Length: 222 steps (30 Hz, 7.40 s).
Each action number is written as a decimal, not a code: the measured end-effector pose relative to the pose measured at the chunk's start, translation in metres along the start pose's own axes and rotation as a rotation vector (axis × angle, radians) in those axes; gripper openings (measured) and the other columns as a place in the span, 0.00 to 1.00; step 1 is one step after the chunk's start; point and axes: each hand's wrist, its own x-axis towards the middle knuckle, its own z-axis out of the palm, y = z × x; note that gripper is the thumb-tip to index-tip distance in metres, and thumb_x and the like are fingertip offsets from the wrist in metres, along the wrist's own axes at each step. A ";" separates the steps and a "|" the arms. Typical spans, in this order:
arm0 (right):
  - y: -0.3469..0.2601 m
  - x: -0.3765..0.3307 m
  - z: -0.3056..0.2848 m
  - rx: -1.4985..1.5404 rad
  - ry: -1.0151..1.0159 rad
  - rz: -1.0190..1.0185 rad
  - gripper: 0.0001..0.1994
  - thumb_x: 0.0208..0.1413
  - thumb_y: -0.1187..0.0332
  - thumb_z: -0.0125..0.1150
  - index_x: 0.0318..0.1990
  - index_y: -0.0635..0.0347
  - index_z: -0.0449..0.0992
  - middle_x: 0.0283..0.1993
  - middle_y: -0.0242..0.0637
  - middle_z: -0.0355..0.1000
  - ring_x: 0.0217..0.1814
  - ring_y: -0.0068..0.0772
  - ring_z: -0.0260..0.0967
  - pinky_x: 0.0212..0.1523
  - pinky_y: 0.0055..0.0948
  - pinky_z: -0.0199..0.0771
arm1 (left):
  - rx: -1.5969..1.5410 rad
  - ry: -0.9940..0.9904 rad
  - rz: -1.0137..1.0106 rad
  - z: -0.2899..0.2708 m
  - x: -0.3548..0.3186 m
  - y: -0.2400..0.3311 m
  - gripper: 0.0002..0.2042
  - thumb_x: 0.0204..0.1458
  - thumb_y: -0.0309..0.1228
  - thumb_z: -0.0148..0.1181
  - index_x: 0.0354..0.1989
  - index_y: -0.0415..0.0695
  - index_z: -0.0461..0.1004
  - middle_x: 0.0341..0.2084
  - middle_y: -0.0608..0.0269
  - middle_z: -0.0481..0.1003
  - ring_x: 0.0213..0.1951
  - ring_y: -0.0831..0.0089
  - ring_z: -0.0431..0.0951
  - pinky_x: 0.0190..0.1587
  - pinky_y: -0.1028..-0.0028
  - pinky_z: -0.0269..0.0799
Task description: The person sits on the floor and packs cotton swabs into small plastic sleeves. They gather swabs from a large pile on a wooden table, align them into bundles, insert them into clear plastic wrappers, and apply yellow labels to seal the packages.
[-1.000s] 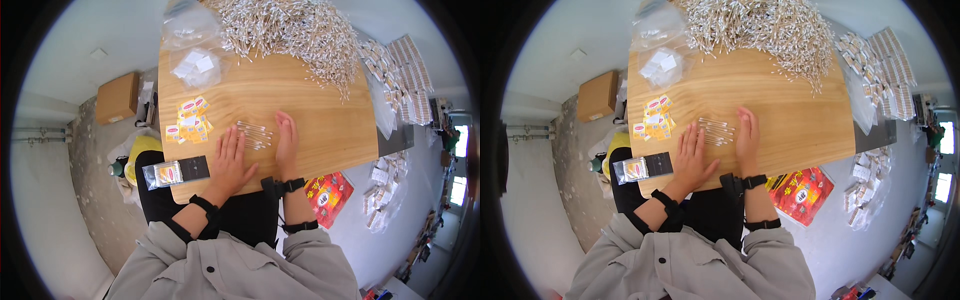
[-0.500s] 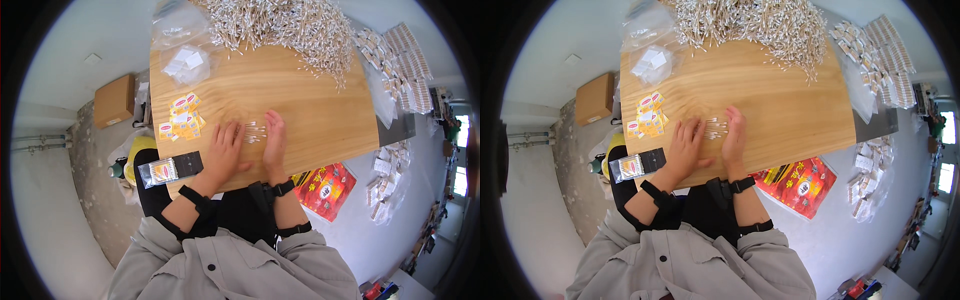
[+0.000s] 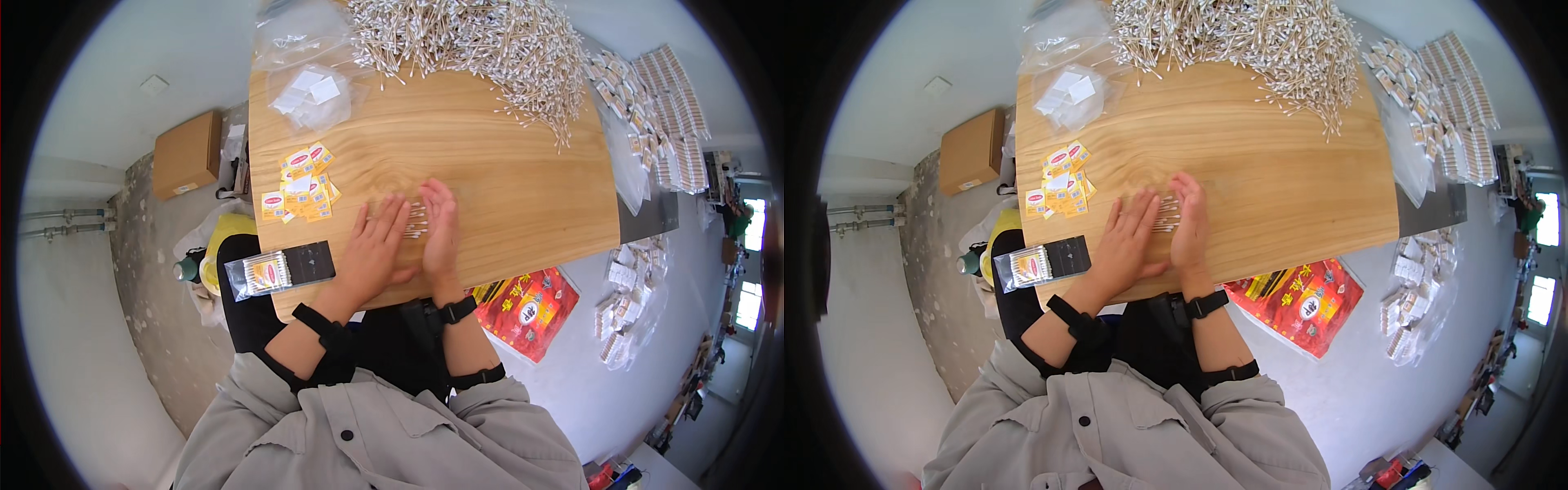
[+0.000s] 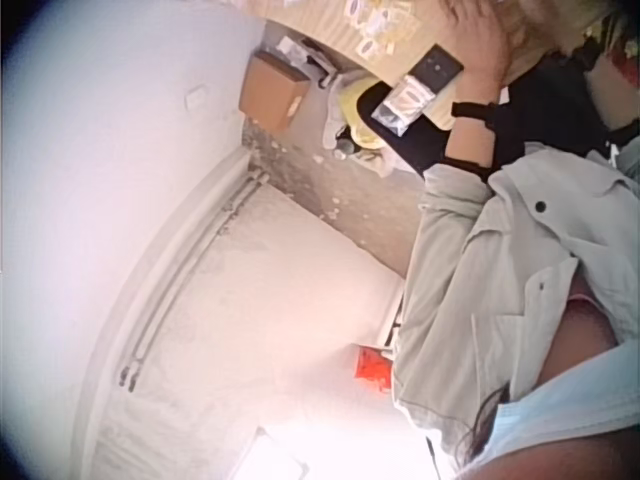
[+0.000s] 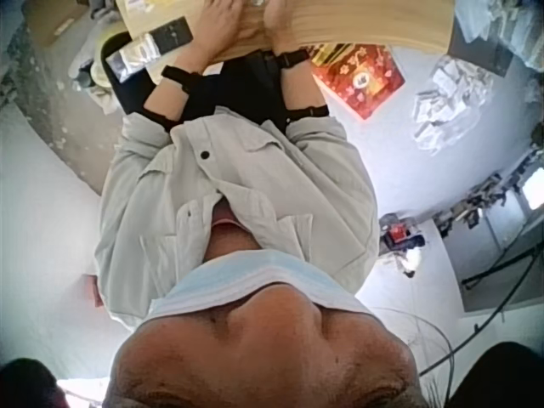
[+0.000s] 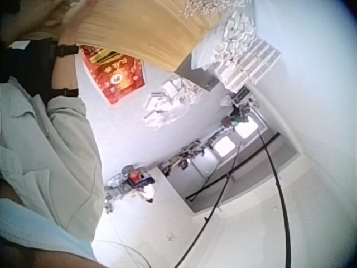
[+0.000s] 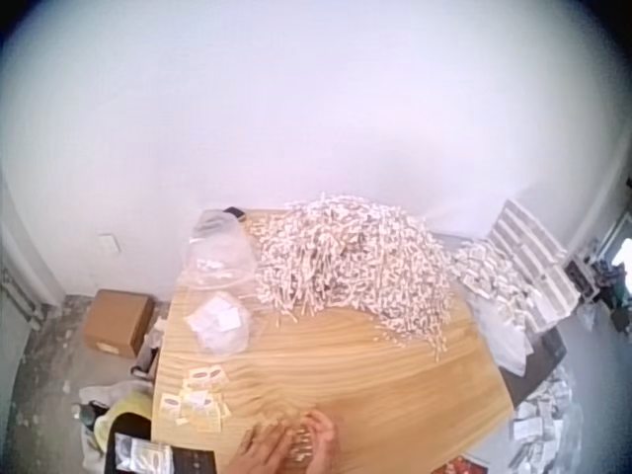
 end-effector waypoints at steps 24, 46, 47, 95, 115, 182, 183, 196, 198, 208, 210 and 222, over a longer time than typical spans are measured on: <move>-0.017 -0.004 -0.006 -0.330 -0.036 -0.046 0.17 0.59 0.71 0.59 0.55 0.63 0.69 0.53 0.41 0.65 0.58 0.35 0.64 0.60 0.34 0.65 | 0.088 0.059 -0.231 -0.001 -0.019 0.009 0.54 0.39 0.46 0.72 0.71 0.34 0.46 0.71 0.43 0.45 0.73 0.51 0.43 0.71 0.51 0.40; -0.033 -0.007 -0.025 -0.802 -0.184 -0.143 0.06 0.48 0.73 0.68 0.33 0.59 0.78 0.35 0.37 0.69 0.35 0.35 0.72 0.35 0.31 0.73 | 0.142 -0.023 -0.206 -0.001 -0.020 0.006 0.52 0.44 0.55 0.65 0.71 0.35 0.47 0.72 0.49 0.46 0.74 0.59 0.44 0.72 0.52 0.39; -0.033 -0.006 -0.024 -0.794 -0.171 -0.160 0.06 0.48 0.73 0.69 0.33 0.59 0.78 0.35 0.37 0.69 0.34 0.35 0.72 0.34 0.31 0.73 | 0.142 -0.020 -0.203 -0.001 -0.020 0.006 0.51 0.44 0.55 0.65 0.70 0.35 0.47 0.72 0.49 0.47 0.74 0.59 0.44 0.72 0.52 0.39; 0.008 -0.018 0.008 -0.407 -0.071 -0.163 0.21 0.70 0.63 0.37 0.62 0.70 0.61 0.61 0.47 0.61 0.65 0.41 0.58 0.66 0.38 0.56 | 0.200 -0.021 -0.309 0.003 -0.026 0.004 0.63 0.34 0.59 0.70 0.69 0.26 0.42 0.71 0.37 0.41 0.73 0.47 0.40 0.70 0.47 0.36; -0.003 -0.016 -0.007 0.084 0.062 0.018 0.21 0.71 0.63 0.39 0.62 0.72 0.60 0.65 0.48 0.58 0.68 0.40 0.57 0.71 0.37 0.53 | 0.227 -0.012 -0.229 0.011 -0.019 0.017 0.59 0.35 0.63 0.66 0.70 0.35 0.49 0.72 0.48 0.47 0.74 0.59 0.44 0.71 0.49 0.38; -0.017 0.094 -0.021 -0.922 -0.329 -0.253 0.06 0.50 0.74 0.67 0.36 0.57 0.80 0.36 0.36 0.69 0.34 0.33 0.73 0.35 0.28 0.75 | 0.128 0.029 -0.173 0.007 -0.020 0.014 0.49 0.47 0.55 0.61 0.69 0.31 0.50 0.71 0.45 0.48 0.73 0.55 0.45 0.72 0.55 0.40; -0.019 0.090 -0.021 -0.888 -0.357 -0.226 0.05 0.49 0.75 0.67 0.35 0.57 0.80 0.36 0.36 0.69 0.34 0.34 0.73 0.35 0.29 0.75 | 0.125 0.029 -0.176 0.007 -0.021 0.013 0.49 0.47 0.55 0.61 0.69 0.31 0.50 0.71 0.45 0.48 0.73 0.54 0.45 0.72 0.54 0.40; -0.016 0.035 -0.028 -0.558 -0.117 -0.189 0.11 0.65 0.69 0.51 0.49 0.64 0.73 0.51 0.43 0.67 0.55 0.37 0.65 0.57 0.33 0.67 | 0.153 0.054 -0.216 0.010 -0.021 0.016 0.48 0.45 0.57 0.63 0.71 0.40 0.51 0.70 0.35 0.44 0.71 0.39 0.43 0.70 0.47 0.40; -0.003 0.022 -0.023 -0.414 -0.030 -0.089 0.15 0.68 0.67 0.44 0.54 0.67 0.70 0.54 0.45 0.65 0.57 0.38 0.64 0.59 0.33 0.64 | 0.144 0.056 -0.210 0.010 -0.021 0.015 0.49 0.45 0.56 0.63 0.70 0.38 0.51 0.70 0.35 0.44 0.72 0.41 0.43 0.70 0.48 0.40; 0.012 0.006 0.009 -0.011 -0.092 0.003 0.22 0.71 0.59 0.35 0.60 0.69 0.62 0.62 0.48 0.60 0.68 0.43 0.58 0.69 0.39 0.55 | 0.031 0.135 -0.179 0.010 -0.022 0.013 0.52 0.42 0.50 0.67 0.68 0.28 0.48 0.70 0.37 0.47 0.72 0.48 0.46 0.72 0.55 0.42; 0.011 0.003 0.011 0.069 -0.068 0.046 0.23 0.71 0.58 0.33 0.61 0.70 0.62 0.63 0.49 0.60 0.68 0.43 0.58 0.70 0.39 0.54 | 0.073 0.102 -0.197 0.011 -0.023 0.013 0.51 0.44 0.53 0.65 0.67 0.28 0.50 0.70 0.38 0.47 0.72 0.50 0.46 0.72 0.56 0.41; -0.009 -0.007 0.011 -0.110 0.024 0.059 0.15 0.68 0.66 0.46 0.56 0.65 0.69 0.53 0.43 0.67 0.59 0.35 0.66 0.58 0.32 0.68 | 0.111 0.047 -0.219 0.006 -0.031 0.016 0.51 0.46 0.55 0.63 0.69 0.30 0.49 0.70 0.42 0.48 0.73 0.54 0.45 0.72 0.58 0.41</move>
